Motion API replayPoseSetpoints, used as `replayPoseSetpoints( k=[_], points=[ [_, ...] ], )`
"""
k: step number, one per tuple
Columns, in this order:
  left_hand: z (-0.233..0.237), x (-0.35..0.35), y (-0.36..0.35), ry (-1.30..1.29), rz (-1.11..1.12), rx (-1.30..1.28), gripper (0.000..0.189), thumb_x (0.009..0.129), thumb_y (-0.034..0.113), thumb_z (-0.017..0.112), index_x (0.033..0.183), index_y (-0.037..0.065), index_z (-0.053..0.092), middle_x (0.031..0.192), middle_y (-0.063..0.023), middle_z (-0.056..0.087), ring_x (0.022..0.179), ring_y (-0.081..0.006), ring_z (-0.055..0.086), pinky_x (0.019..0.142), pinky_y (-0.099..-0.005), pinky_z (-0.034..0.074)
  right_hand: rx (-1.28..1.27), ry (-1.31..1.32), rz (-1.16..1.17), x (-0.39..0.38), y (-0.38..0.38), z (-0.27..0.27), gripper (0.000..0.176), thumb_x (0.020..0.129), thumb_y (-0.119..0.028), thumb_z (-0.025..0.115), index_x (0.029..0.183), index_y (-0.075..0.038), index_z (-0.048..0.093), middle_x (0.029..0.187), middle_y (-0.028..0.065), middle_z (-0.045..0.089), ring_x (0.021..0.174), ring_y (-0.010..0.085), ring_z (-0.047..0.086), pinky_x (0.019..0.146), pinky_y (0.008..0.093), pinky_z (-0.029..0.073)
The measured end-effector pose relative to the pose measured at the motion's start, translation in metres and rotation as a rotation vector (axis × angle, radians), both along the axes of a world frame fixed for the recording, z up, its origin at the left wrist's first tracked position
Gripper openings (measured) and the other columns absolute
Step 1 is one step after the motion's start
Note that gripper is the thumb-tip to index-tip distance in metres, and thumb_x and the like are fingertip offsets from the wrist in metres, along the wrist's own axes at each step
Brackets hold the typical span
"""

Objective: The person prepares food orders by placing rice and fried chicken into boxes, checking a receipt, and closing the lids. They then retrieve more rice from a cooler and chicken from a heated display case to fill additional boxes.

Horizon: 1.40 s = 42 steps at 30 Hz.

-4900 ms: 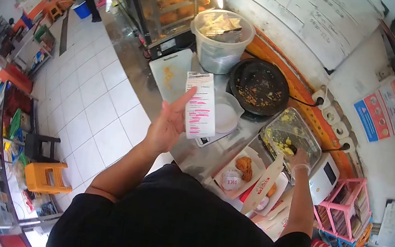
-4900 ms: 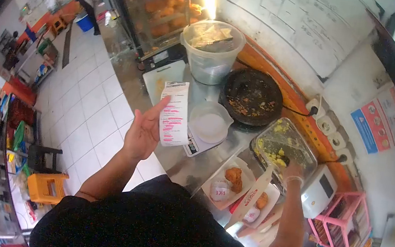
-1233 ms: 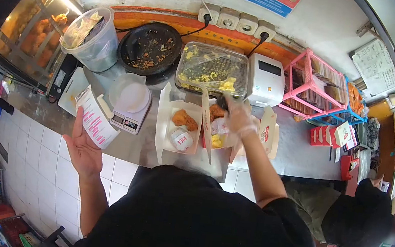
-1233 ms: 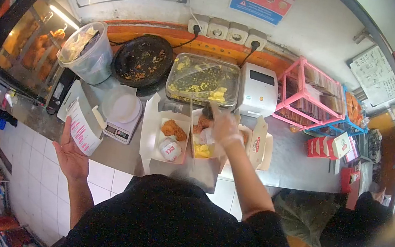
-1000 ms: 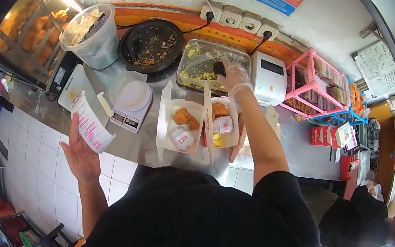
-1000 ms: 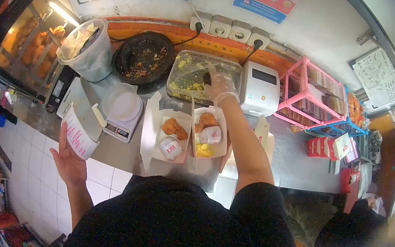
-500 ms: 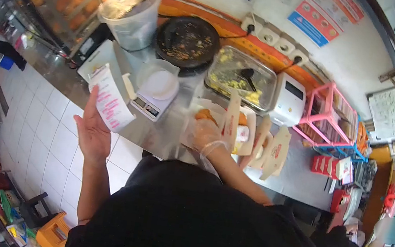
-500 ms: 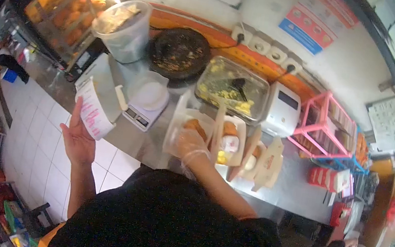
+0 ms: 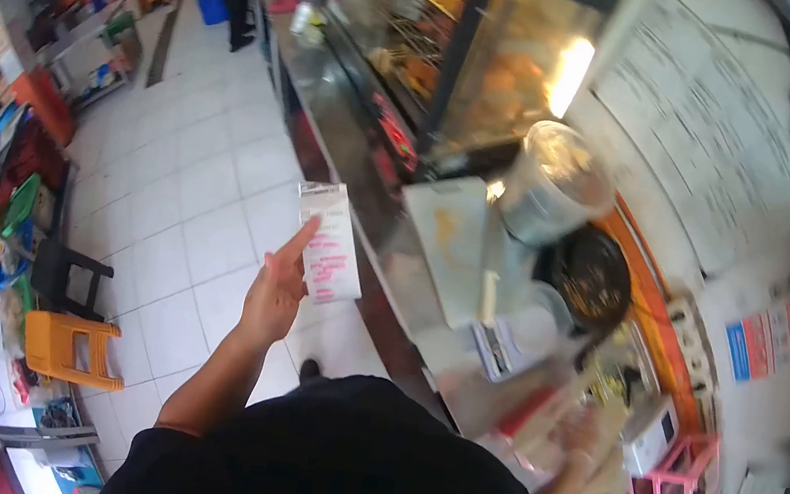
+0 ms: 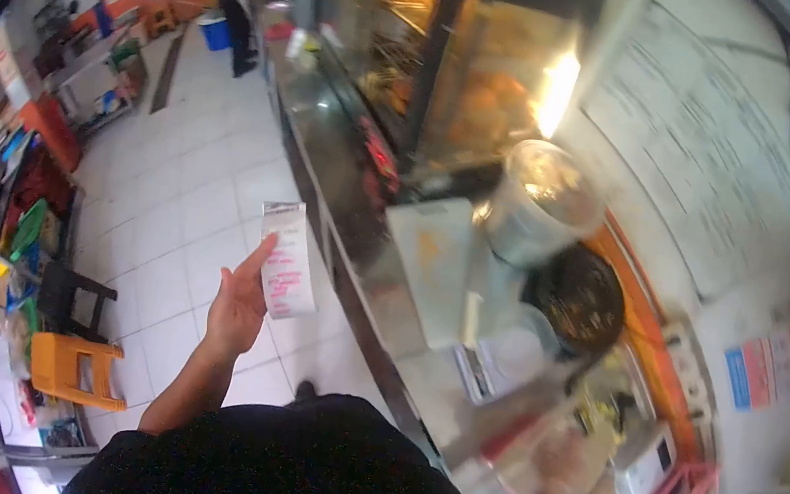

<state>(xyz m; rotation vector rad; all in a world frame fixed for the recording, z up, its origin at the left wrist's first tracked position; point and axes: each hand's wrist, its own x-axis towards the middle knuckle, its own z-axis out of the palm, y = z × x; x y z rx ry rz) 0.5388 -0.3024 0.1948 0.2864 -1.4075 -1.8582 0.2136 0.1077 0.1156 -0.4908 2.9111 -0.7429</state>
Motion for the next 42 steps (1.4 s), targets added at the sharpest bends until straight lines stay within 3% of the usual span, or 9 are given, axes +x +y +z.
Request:
replayPoseSetpoints(
  k=[4,5,9,11,21,28,31,38,42],
  points=[
    [-0.014,0.079,-0.086,-0.151,0.129,-0.054,0.073,0.095,0.054,0.024,0.143,-0.001,0.021,0.140,-0.0140,0.036,0.125,-0.0214,0.039,0.093,-0.0304,0.040,-0.714,0.161,0.003,0.039,-0.116,0.114,0.052,0.079,-0.007,0.063,0.127,-0.005,0.043,0.084,0.0062,0.056,0.069,0.0137,0.055,0.062,0.0278,0.049],
    [-0.011,0.093,-0.103,-0.125,0.177,-0.027,0.065,0.097,0.045,0.031,0.142,-0.001,0.022,0.140,-0.0152,0.036,0.125,-0.0214,0.038,0.093,-0.0313,0.041,-0.626,0.167,-0.033,0.057,-0.162,0.146,0.055,0.082,-0.008,0.063,0.131,-0.006,0.040,0.104,0.0079,0.054,0.090,0.0144,0.054,0.079,0.0288,0.047],
    [-0.014,0.124,-0.166,-0.198,0.239,-0.214,0.059,0.096,0.027,0.044,0.144,0.001,0.021,0.143,-0.0157,0.031,0.129,-0.0221,0.034,0.098,-0.0337,0.037,-0.932,0.008,0.382,0.098,-0.312,0.172,0.071,0.076,-0.016,0.072,0.136,-0.006,0.035,0.121,0.0091,0.047,0.103,0.0154,0.049,0.085,0.0278,0.044],
    [-0.010,0.124,-0.199,-0.194,0.257,-0.255,0.058,0.095,0.024,0.045,0.143,0.001,0.021,0.143,-0.0154,0.031,0.129,-0.0222,0.034,0.098,-0.0333,0.037,-1.059,-0.144,0.476,0.108,-0.379,0.163,0.082,0.069,-0.002,0.073,0.138,-0.007,0.030,0.107,0.0056,0.053,0.082,0.0118,0.052,0.062,0.0231,0.048],
    [-0.057,0.075,-0.468,-0.567,0.382,-0.438,0.068,0.086,0.007,0.058,0.144,0.007,0.024,0.140,-0.0179,0.037,0.120,-0.0222,0.046,0.083,-0.0299,0.046,-0.977,-0.574,0.649,0.075,-0.684,-0.027,0.084,0.065,0.005,0.075,0.136,-0.007,0.031,0.111,0.0091,0.052,0.103,0.0193,0.051,0.094,0.0360,0.043],
    [0.024,0.002,-0.717,-0.687,0.432,-0.614,0.069,0.084,0.009,0.063,0.141,0.001,0.024,0.135,-0.0239,0.040,0.118,-0.0312,0.049,0.091,-0.0348,0.044,-0.952,-0.999,0.791,0.065,-0.958,0.003,0.082,0.072,0.000,0.073,0.137,-0.005,0.023,0.112,0.0136,0.049,0.098,0.0187,0.054,0.081,0.0323,0.050],
    [0.048,-0.020,-0.810,-0.732,0.655,-1.097,0.073,0.080,0.015,0.067,0.137,-0.007,0.026,0.128,-0.0335,0.042,0.117,-0.0449,0.046,0.095,-0.0382,0.041,-0.915,-0.963,0.909,0.062,-1.053,0.042,0.081,0.073,-0.001,0.072,0.138,-0.004,0.022,0.114,0.0137,0.048,0.099,0.0189,0.053,0.084,0.0315,0.049],
    [0.018,-0.068,-1.038,-0.788,0.793,-1.167,0.073,0.078,0.021,0.068,0.133,-0.011,0.031,0.127,-0.0341,0.043,0.112,-0.0448,0.050,0.090,-0.0415,0.044,-0.898,-0.819,1.014,0.040,-1.232,0.044,0.081,0.074,-0.004,0.072,0.138,-0.005,0.023,0.116,0.0126,0.046,0.103,0.0194,0.051,0.088,0.0335,0.045],
    [0.024,-0.140,-1.244,-0.653,0.689,-1.286,0.078,0.077,0.032,0.069,0.133,-0.009,0.032,0.133,-0.0291,0.040,0.114,-0.0417,0.048,0.092,-0.0411,0.042,-0.988,-0.947,0.767,0.028,-1.322,0.032,0.085,0.070,-0.007,0.075,0.137,-0.004,0.024,0.115,0.0124,0.046,0.107,0.0211,0.048,0.092,0.0355,0.042]
  ],
)
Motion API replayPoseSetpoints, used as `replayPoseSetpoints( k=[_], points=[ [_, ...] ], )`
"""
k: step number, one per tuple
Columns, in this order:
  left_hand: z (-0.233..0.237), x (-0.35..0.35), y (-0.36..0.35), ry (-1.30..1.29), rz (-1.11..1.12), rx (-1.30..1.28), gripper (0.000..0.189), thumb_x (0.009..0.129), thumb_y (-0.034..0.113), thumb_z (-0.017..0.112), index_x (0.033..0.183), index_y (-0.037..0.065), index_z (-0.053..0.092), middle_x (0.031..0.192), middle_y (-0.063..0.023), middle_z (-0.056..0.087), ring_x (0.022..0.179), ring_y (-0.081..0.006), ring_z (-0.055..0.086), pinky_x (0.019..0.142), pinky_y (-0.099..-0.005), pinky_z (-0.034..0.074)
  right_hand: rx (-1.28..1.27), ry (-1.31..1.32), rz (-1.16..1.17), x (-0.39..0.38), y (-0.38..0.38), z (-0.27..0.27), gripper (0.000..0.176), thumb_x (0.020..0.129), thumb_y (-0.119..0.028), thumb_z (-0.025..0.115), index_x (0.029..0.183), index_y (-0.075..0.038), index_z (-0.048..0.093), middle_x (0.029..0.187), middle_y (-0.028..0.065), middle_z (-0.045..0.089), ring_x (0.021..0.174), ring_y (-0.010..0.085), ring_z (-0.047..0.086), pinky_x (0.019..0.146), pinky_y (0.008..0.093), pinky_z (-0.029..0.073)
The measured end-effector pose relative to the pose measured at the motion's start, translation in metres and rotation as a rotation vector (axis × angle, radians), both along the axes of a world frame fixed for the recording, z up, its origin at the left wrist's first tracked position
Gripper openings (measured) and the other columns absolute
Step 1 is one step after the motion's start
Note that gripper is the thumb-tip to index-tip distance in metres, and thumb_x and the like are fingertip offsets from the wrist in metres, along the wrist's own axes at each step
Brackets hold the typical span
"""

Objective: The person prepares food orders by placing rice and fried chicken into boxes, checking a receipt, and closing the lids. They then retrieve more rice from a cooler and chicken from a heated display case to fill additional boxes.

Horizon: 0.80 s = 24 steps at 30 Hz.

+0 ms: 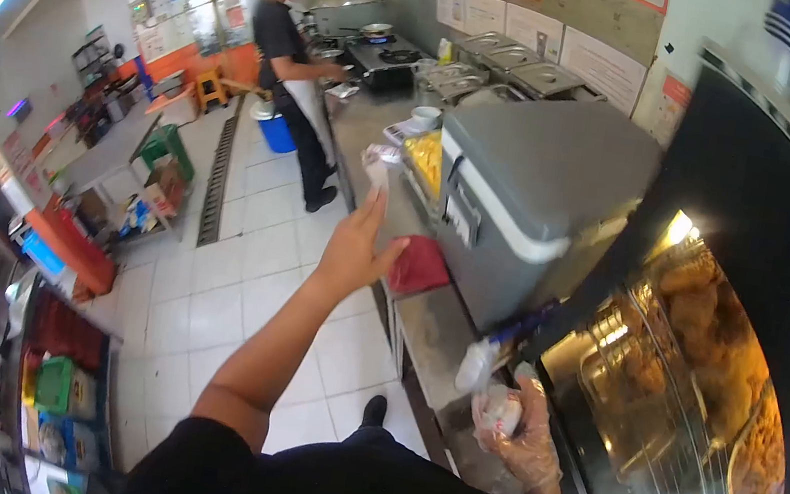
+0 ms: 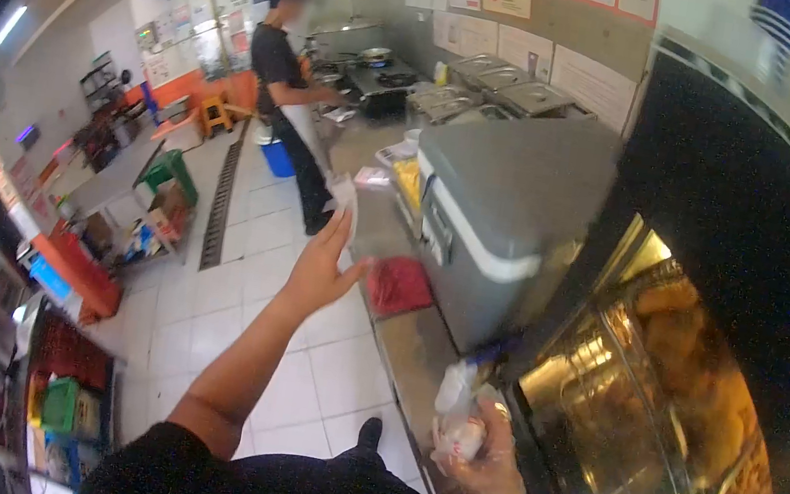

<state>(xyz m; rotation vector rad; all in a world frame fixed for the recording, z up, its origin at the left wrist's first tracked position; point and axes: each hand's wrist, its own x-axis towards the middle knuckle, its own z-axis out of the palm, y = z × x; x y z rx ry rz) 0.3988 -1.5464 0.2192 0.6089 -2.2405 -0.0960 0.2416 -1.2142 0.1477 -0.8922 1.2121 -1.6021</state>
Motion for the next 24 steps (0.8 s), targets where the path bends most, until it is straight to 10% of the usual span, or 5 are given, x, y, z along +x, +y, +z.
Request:
replayPoseSetpoints(
  k=[6,9,12,16,24],
  points=[
    [0.047,-0.134,-0.219,-0.173,-0.232,-0.143,0.108,0.063,0.054,0.074,0.139,-0.004,0.024,0.139,-0.0285,0.032,0.130,-0.0385,0.032,0.107,-0.0477,0.024,-0.248,-0.269,-0.301,0.009,-0.101,0.074,0.098,0.052,0.001,0.080,0.136,-0.011,0.030,0.117,0.0136,0.046,0.111,0.0247,0.048,0.092,0.0366,0.043],
    [0.050,-0.171,-0.271,-0.184,-0.564,-0.099,0.120,0.056,0.059,0.076,0.143,0.000,0.019,0.140,-0.0258,0.032,0.133,-0.0374,0.028,0.109,-0.0499,0.018,-0.066,-1.303,-0.565,-0.005,-0.143,0.117,0.078,0.061,0.002,0.074,0.127,-0.019,0.039,0.111,0.0145,0.050,0.103,0.0291,0.054,0.079,0.0387,0.052],
    [0.047,-0.194,-0.286,-0.199,-0.860,-0.049,0.125,0.052,0.059,0.078,0.144,0.002,0.016,0.141,-0.0235,0.033,0.133,-0.0371,0.028,0.109,-0.0510,0.015,-0.130,-0.846,-0.505,0.005,-0.168,0.131,0.028,0.081,-0.019,0.061,0.104,-0.005,0.054,0.092,0.0140,0.058,0.083,0.0275,0.060,0.066,0.0357,0.055],
    [0.047,-0.218,-0.296,-0.125,-1.106,0.080,0.129,0.048,0.058,0.081,0.145,0.003,0.015,0.139,-0.0239,0.035,0.132,-0.0375,0.029,0.109,-0.0526,0.011,-0.095,-1.117,-1.019,0.019,-0.203,0.124,0.042,0.081,-0.041,0.057,0.080,0.001,0.053,0.068,0.0155,0.051,0.061,0.0241,0.053,0.049,0.0286,0.050],
    [0.186,-0.232,-0.242,0.437,-1.231,-0.149,0.135,0.044,0.047,0.089,0.141,-0.008,0.014,0.143,-0.0287,0.025,0.133,-0.0357,0.028,0.107,-0.0436,0.025,0.053,0.820,-0.449,0.017,-0.271,0.156,0.095,0.049,-0.002,0.086,0.132,-0.006,0.040,0.107,0.0101,0.057,0.102,0.0204,0.057,0.087,0.0322,0.045]
  ],
)
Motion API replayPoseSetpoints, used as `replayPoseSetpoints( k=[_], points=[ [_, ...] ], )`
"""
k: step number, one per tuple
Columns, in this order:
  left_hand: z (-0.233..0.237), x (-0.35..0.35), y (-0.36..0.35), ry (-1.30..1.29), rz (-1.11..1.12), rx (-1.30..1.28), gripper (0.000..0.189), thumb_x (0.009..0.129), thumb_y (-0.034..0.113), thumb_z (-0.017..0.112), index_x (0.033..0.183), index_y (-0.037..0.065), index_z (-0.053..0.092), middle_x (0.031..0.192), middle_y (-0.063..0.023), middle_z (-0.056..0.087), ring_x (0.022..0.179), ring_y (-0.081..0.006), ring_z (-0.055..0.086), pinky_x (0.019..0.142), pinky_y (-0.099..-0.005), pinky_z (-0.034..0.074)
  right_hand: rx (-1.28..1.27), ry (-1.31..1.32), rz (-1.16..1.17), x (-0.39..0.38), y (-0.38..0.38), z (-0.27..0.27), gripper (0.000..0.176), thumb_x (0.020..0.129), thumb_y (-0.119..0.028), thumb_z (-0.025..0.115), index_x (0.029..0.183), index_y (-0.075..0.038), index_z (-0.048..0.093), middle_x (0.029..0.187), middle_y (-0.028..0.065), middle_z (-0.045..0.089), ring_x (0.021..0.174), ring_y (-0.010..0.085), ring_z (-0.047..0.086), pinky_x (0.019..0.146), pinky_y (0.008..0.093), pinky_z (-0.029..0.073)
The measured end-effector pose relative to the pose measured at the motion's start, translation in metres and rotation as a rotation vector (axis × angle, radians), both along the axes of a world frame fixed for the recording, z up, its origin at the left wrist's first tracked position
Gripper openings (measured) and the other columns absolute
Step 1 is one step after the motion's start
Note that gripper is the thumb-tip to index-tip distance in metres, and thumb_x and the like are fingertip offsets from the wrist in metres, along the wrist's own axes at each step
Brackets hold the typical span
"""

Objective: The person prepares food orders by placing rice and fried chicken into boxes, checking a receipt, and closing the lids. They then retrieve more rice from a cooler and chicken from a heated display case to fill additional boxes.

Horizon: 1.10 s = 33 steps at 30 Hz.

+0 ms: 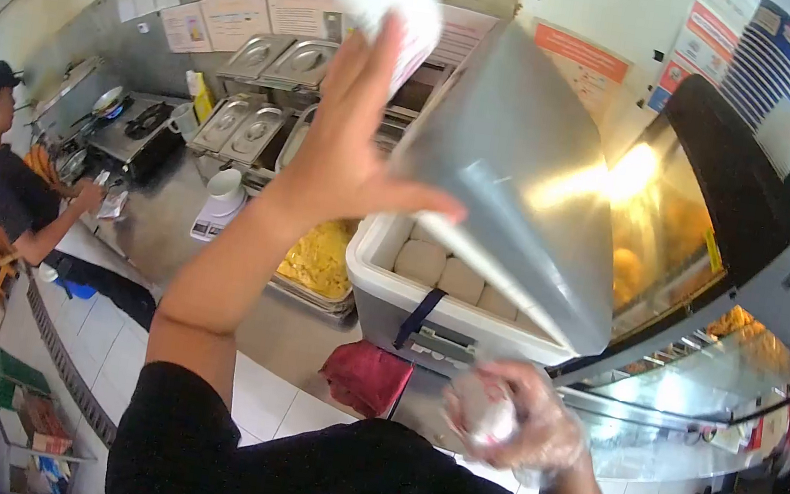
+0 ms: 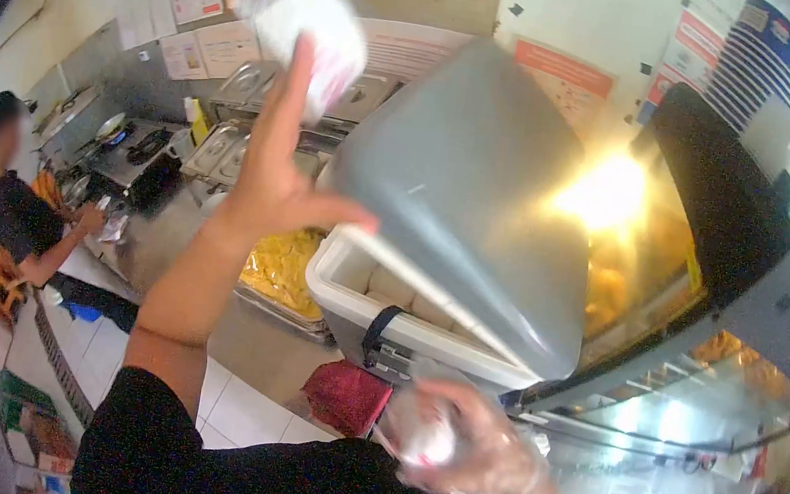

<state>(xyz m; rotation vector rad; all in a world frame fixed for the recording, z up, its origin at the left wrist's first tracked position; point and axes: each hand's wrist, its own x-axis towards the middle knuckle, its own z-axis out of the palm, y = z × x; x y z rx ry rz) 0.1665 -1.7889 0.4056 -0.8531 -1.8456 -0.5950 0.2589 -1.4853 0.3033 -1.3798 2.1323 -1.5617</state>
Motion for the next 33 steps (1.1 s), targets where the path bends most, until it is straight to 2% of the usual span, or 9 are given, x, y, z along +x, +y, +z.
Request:
replayPoseSetpoints(
  k=[2,3,5,7,10,12,16,27,33],
  points=[
    [0.049,0.001,0.038,0.154,-0.044,-0.101,0.127,0.046,0.040,0.090,0.140,-0.008,0.019,0.139,-0.0280,0.031,0.129,-0.0378,0.034,0.107,-0.0404,0.026,0.064,-0.349,-0.029,-0.007,-0.033,0.013,0.085,0.061,-0.010,0.084,0.131,-0.005,0.037,0.107,0.0088,0.055,0.104,0.0223,0.055,0.091,0.0333,0.044],
    [0.075,-0.002,0.058,0.141,-0.106,-0.167,0.123,0.049,0.042,0.088,0.138,-0.010,0.022,0.139,-0.0286,0.030,0.130,-0.0399,0.030,0.107,-0.0466,0.026,0.006,0.012,0.016,-0.029,-0.048,0.015,0.079,0.066,-0.017,0.082,0.130,-0.006,0.038,0.109,0.0102,0.055,0.104,0.0232,0.055,0.093,0.0349,0.043],
    [0.103,0.009,0.088,0.130,-0.145,-0.253,0.118,0.056,0.038,0.083,0.137,-0.013,0.015,0.141,-0.0318,0.020,0.133,-0.0416,0.022,0.108,-0.0508,0.021,0.192,0.087,-0.205,-0.051,-0.076,0.040,0.068,0.071,-0.030,0.075,0.126,-0.007,0.043,0.109,0.0143,0.056,0.110,0.0289,0.052,0.095,0.0412,0.040],
    [0.118,0.019,0.112,0.069,-0.145,-0.319,0.114,0.064,0.034,0.079,0.136,-0.016,0.008,0.142,-0.0350,0.011,0.135,-0.0433,0.013,0.109,-0.0549,0.016,0.256,0.610,-0.398,-0.107,-0.100,0.032,0.061,0.071,-0.029,0.073,0.122,-0.007,0.050,0.113,0.0143,0.056,0.111,0.0301,0.051,0.093,0.0440,0.040],
    [0.125,-0.002,0.179,0.086,-0.114,-0.250,0.111,0.062,0.040,0.077,0.137,-0.012,0.014,0.144,-0.0310,0.015,0.136,-0.0422,0.013,0.108,-0.0578,0.015,0.845,0.884,-0.646,-0.198,-0.120,0.019,0.054,0.069,-0.024,0.072,0.117,-0.006,0.055,0.108,0.0124,0.061,0.104,0.0307,0.056,0.091,0.0446,0.042],
    [0.125,-0.018,0.218,0.130,-0.089,-0.178,0.111,0.057,0.047,0.077,0.139,-0.007,0.024,0.144,-0.0254,0.024,0.136,-0.0402,0.017,0.106,-0.0585,0.016,1.085,0.805,-0.691,-0.229,-0.126,0.014,0.053,0.069,-0.024,0.072,0.116,-0.006,0.055,0.107,0.0125,0.061,0.103,0.0307,0.056,0.090,0.0444,0.042],
    [0.126,-0.009,0.235,0.139,-0.152,-0.260,0.100,0.063,0.039,0.069,0.139,-0.008,0.023,0.147,-0.0254,0.015,0.139,-0.0387,0.008,0.107,-0.0607,0.011,1.234,0.642,-0.703,-0.262,-0.126,0.011,0.051,0.070,-0.024,0.071,0.115,-0.006,0.056,0.106,0.0126,0.061,0.101,0.0307,0.057,0.088,0.0442,0.043],
    [0.118,-0.021,0.222,0.133,-0.278,-0.224,0.086,0.072,0.026,0.059,0.138,-0.012,0.020,0.147,-0.0285,0.011,0.139,-0.0395,0.007,0.106,-0.0614,0.010,1.333,0.434,-0.643,-0.303,-0.139,0.005,0.046,0.071,-0.023,0.069,0.112,-0.005,0.058,0.102,0.0129,0.063,0.095,0.0305,0.059,0.082,0.0435,0.046],
    [0.116,-0.021,0.236,0.122,-0.265,-0.184,0.083,0.073,0.026,0.058,0.140,-0.008,0.022,0.148,-0.0258,0.012,0.139,-0.0383,0.007,0.106,-0.0625,0.010,1.327,0.394,-0.542,-0.249,-0.136,0.017,0.044,0.072,-0.023,0.068,0.110,-0.005,0.059,0.099,0.0131,0.064,0.092,0.0304,0.061,0.079,0.0431,0.047]
  ],
)
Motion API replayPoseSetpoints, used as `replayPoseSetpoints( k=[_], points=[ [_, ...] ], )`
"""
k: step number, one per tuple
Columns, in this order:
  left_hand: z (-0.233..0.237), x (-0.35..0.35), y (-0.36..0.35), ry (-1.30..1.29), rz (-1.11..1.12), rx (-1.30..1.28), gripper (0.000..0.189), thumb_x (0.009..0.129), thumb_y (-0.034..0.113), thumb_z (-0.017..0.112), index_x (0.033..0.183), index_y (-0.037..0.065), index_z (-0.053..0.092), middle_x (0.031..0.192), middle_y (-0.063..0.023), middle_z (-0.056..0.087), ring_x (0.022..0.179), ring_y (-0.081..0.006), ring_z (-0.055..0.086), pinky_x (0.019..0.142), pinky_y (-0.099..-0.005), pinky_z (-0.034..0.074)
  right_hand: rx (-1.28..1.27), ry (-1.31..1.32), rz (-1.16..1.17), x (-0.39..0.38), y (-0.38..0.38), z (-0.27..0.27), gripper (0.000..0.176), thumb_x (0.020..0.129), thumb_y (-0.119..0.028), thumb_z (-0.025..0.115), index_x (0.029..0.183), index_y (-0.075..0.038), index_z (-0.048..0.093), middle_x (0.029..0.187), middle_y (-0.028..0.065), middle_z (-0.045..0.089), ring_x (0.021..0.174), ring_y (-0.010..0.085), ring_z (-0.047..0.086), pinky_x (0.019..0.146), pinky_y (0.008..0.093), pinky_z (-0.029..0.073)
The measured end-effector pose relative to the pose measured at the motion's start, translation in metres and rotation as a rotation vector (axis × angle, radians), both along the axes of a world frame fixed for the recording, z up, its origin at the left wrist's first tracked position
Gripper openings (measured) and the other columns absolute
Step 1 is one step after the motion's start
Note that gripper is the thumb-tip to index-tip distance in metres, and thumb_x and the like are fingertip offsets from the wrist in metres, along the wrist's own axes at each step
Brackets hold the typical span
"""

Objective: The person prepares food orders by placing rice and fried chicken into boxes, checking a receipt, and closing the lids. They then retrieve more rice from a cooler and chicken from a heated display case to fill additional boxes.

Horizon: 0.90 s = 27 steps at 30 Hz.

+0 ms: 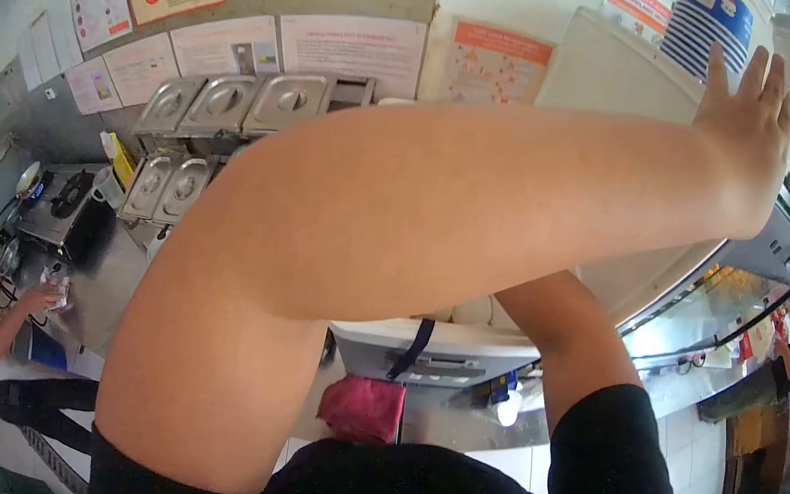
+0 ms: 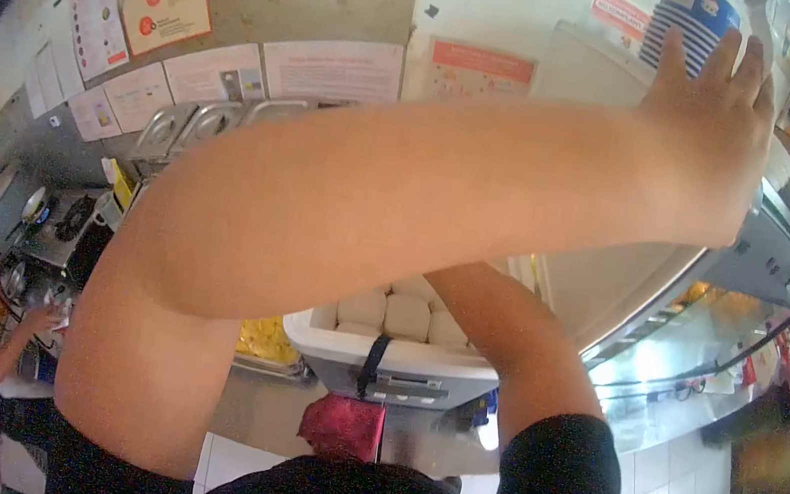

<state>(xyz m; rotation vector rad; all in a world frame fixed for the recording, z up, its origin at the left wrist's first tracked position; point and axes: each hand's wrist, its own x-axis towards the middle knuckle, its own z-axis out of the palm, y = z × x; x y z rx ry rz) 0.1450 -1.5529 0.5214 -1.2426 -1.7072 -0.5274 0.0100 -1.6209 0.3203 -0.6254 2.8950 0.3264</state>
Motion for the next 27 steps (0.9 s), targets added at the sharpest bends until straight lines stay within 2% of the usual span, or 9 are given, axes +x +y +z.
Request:
replayPoseSetpoints(
  k=[5,7,13,14,16,18,20,24,27],
  points=[
    [-0.002,-0.002,0.015,0.004,-0.030,0.143,0.078,0.074,0.023,0.055,0.140,-0.006,0.024,0.149,-0.0240,0.013,0.139,-0.0374,0.008,0.105,-0.0628,0.011,-0.036,-0.047,0.040,0.064,0.000,0.013,0.042,0.072,-0.023,0.067,0.109,-0.004,0.059,0.098,0.0133,0.064,0.089,0.0304,0.062,0.076,0.0427,0.048],
    [-0.001,-0.010,0.017,0.036,-0.053,0.158,0.092,0.071,0.023,0.068,0.139,-0.009,0.016,0.146,-0.0282,0.016,0.137,-0.0369,0.016,0.108,-0.0585,0.013,-0.019,-0.074,0.033,0.048,0.009,-0.022,0.041,0.072,-0.023,0.067,0.108,-0.004,0.060,0.097,0.0133,0.065,0.088,0.0303,0.062,0.075,0.0426,0.049],
    [0.006,0.003,-0.017,-0.153,-0.171,-0.028,0.104,0.072,0.030,0.074,0.137,-0.014,0.007,0.141,-0.0298,0.023,0.133,-0.0419,0.021,0.107,-0.0596,0.013,-0.020,-0.195,-0.040,0.034,0.019,-0.056,0.038,0.073,-0.022,0.066,0.106,-0.003,0.060,0.095,0.0135,0.066,0.085,0.0303,0.063,0.072,0.0422,0.050],
    [0.000,0.006,-0.022,-0.065,-0.097,0.036,0.102,0.064,0.042,0.076,0.139,-0.005,0.024,0.145,-0.0243,0.023,0.136,-0.0382,0.020,0.103,-0.0630,0.019,-0.023,-0.211,-0.051,0.032,0.021,-0.060,0.038,0.073,-0.022,0.066,0.106,-0.003,0.061,0.094,0.0136,0.066,0.084,0.0302,0.064,0.071,0.0421,0.050],
    [-0.003,-0.001,-0.024,-0.028,0.035,0.014,0.108,0.062,0.045,0.078,0.140,-0.004,0.021,0.144,-0.0249,0.026,0.136,-0.0359,0.021,0.104,-0.0600,0.020,-0.041,-0.229,-0.057,0.027,0.020,-0.065,0.037,0.073,-0.022,0.065,0.105,-0.003,0.061,0.094,0.0136,0.066,0.083,0.0302,0.064,0.070,0.0420,0.051],
    [-0.004,-0.004,-0.029,-0.017,0.029,0.057,0.107,0.062,0.041,0.080,0.140,-0.005,0.023,0.143,-0.0259,0.028,0.136,-0.0351,0.023,0.107,-0.0524,0.022,-0.045,-0.223,-0.063,0.024,0.025,-0.067,0.037,0.073,-0.022,0.065,0.105,-0.003,0.061,0.093,0.0137,0.066,0.082,0.0302,0.065,0.069,0.0419,0.051],
    [-0.003,-0.010,-0.035,-0.055,-0.037,0.053,0.106,0.061,0.041,0.080,0.139,-0.004,0.025,0.143,-0.0263,0.028,0.136,-0.0352,0.023,0.106,-0.0538,0.021,-0.068,-0.200,-0.050,0.026,0.025,-0.064,0.036,0.074,-0.022,0.064,0.104,-0.003,0.062,0.092,0.0137,0.067,0.081,0.0302,0.065,0.068,0.0417,0.052],
    [-0.012,-0.010,-0.052,-0.002,-0.076,0.078,0.094,0.066,0.027,0.079,0.139,-0.003,0.028,0.141,-0.0260,0.032,0.134,-0.0344,0.028,0.107,-0.0425,0.025,-0.113,-0.008,0.064,0.042,-0.001,-0.037,0.034,0.074,-0.022,0.064,0.103,-0.003,0.062,0.091,0.0139,0.067,0.079,0.0301,0.066,0.066,0.0415,0.052],
    [-0.022,-0.007,-0.089,-0.157,-0.161,0.064,0.087,0.070,0.010,0.076,0.141,0.001,0.026,0.144,-0.0204,0.031,0.134,-0.0279,0.029,0.109,-0.0370,0.023,-0.282,0.416,0.238,0.101,-0.005,-0.014,0.033,0.073,-0.018,0.062,0.101,-0.001,0.061,0.085,0.0122,0.067,0.075,0.0300,0.066,0.062,0.0429,0.052]
  ],
)
